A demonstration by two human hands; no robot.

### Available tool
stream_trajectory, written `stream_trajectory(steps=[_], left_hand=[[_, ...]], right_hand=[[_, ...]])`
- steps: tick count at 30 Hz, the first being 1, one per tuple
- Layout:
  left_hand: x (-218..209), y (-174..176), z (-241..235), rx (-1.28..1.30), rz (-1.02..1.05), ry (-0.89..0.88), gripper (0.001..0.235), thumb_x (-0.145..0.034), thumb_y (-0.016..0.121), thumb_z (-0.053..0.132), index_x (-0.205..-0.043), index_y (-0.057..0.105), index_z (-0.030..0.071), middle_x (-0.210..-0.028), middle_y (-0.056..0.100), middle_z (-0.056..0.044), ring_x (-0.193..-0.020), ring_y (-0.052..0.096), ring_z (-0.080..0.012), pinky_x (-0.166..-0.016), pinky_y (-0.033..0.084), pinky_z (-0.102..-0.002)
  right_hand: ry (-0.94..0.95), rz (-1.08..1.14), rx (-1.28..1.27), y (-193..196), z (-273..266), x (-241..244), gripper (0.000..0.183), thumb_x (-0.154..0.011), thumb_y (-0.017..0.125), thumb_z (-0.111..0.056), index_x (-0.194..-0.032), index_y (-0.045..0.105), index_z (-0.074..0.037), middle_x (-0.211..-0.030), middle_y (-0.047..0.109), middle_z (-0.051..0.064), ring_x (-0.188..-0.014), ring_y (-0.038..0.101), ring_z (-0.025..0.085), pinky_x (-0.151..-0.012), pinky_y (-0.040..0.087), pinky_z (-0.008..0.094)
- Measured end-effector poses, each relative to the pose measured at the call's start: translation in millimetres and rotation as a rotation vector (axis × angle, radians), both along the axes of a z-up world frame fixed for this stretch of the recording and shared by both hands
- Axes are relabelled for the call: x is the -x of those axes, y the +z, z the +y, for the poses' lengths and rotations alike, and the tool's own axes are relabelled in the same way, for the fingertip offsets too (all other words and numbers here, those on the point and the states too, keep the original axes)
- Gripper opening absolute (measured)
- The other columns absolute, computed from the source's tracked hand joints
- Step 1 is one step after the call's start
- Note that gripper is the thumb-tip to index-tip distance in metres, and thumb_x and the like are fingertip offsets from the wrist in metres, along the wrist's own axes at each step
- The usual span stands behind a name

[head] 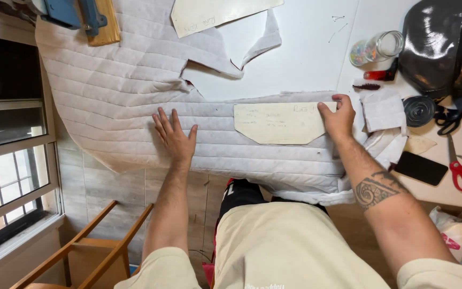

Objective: Cutting out a pattern from quilted fabric using a paper template and scissors

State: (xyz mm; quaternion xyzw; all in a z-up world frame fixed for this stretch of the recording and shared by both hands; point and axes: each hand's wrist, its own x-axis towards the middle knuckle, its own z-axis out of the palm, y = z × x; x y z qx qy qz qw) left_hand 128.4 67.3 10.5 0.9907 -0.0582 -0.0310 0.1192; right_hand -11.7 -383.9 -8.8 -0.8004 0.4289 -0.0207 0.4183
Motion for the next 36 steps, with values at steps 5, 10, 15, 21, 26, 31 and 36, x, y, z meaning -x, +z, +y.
stream_trajectory(steps=[5, 10, 15, 21, 26, 31, 36], left_hand=[[-60, -2, -6, -0.073, 0.078, -0.012, 0.086, -0.096, 0.067, 0.059, -0.161, 0.038, 0.010, -0.171, 0.009, -0.023, -0.157, 0.000, -0.0438, -0.125, 0.011, -0.062], [-94, -19, -12, -0.174, 0.181, -0.022, 0.092, -0.095, 0.054, 0.074, -0.163, 0.034, 0.014, -0.170, 0.009, -0.023, -0.156, -0.003, -0.0447, -0.123, 0.006, -0.067], [-105, -12, -16, -0.168, 0.146, -0.051, 0.090, -0.099, 0.061, 0.067, -0.162, 0.035, 0.008, -0.168, 0.006, -0.026, -0.154, -0.005, -0.0460, -0.121, 0.007, -0.071], [-77, 2, -27, -0.081, 0.079, -0.037, 0.088, -0.104, 0.075, 0.048, -0.164, 0.027, 0.004, -0.166, 0.005, -0.030, -0.155, 0.001, -0.0469, -0.124, 0.010, -0.067], [17, 16, -102, 0.150, 0.063, -0.318, 0.085, -0.098, 0.065, 0.056, -0.161, 0.033, 0.009, -0.169, 0.011, -0.027, -0.156, 0.005, -0.0475, -0.123, 0.007, -0.064], [73, -16, -146, 0.165, 0.082, -0.642, 0.085, -0.092, 0.065, 0.066, -0.158, 0.039, 0.021, -0.172, 0.014, -0.018, -0.159, 0.003, -0.0403, -0.124, 0.006, -0.064], [63, -10, -169, 0.085, 0.117, -0.803, 0.099, -0.081, 0.068, 0.078, -0.159, 0.041, 0.025, -0.173, 0.015, -0.014, -0.160, 0.003, -0.0371, -0.124, -0.001, -0.063]], right_hand=[[0.102, -0.041, 0.266, 1, 34, 7, 0.052, -0.096, 0.080, -0.014, -0.138, 0.051, -0.001, -0.130, 0.061, 0.031, -0.123, 0.059, 0.048, -0.103, 0.051, 0.058], [0.257, -0.031, 0.451, -20, 31, 9, 0.046, -0.102, 0.072, -0.017, -0.138, 0.050, 0.000, -0.119, 0.060, 0.023, -0.114, 0.064, 0.046, -0.095, 0.056, 0.055], [0.208, -0.091, 0.481, -31, 29, 7, 0.032, -0.104, 0.072, -0.020, -0.126, 0.056, -0.004, -0.111, 0.061, 0.014, -0.107, 0.068, 0.038, -0.091, 0.057, 0.048], [0.151, -0.116, 0.446, -40, 26, 7, 0.036, -0.097, 0.079, -0.019, -0.121, 0.058, -0.004, -0.110, 0.063, 0.014, -0.104, 0.069, 0.039, -0.087, 0.058, 0.048], [0.099, -0.174, 0.342, -22, 27, 7, 0.042, -0.098, 0.079, -0.018, -0.127, 0.053, -0.001, -0.114, 0.063, 0.021, -0.104, 0.068, 0.043, -0.085, 0.058, 0.051], [0.046, -0.300, 0.293, 1, 27, 44, 0.040, -0.104, 0.072, -0.019, -0.131, 0.048, -0.002, -0.118, 0.056, 0.016, -0.098, 0.067, 0.036, -0.076, 0.059, 0.041], [0.241, -0.222, 0.330, 38, 38, 111, 0.044, -0.101, 0.073, -0.022, -0.130, 0.055, 0.005, -0.124, 0.055, 0.020, -0.111, 0.062, 0.040, -0.090, 0.056, 0.045]])
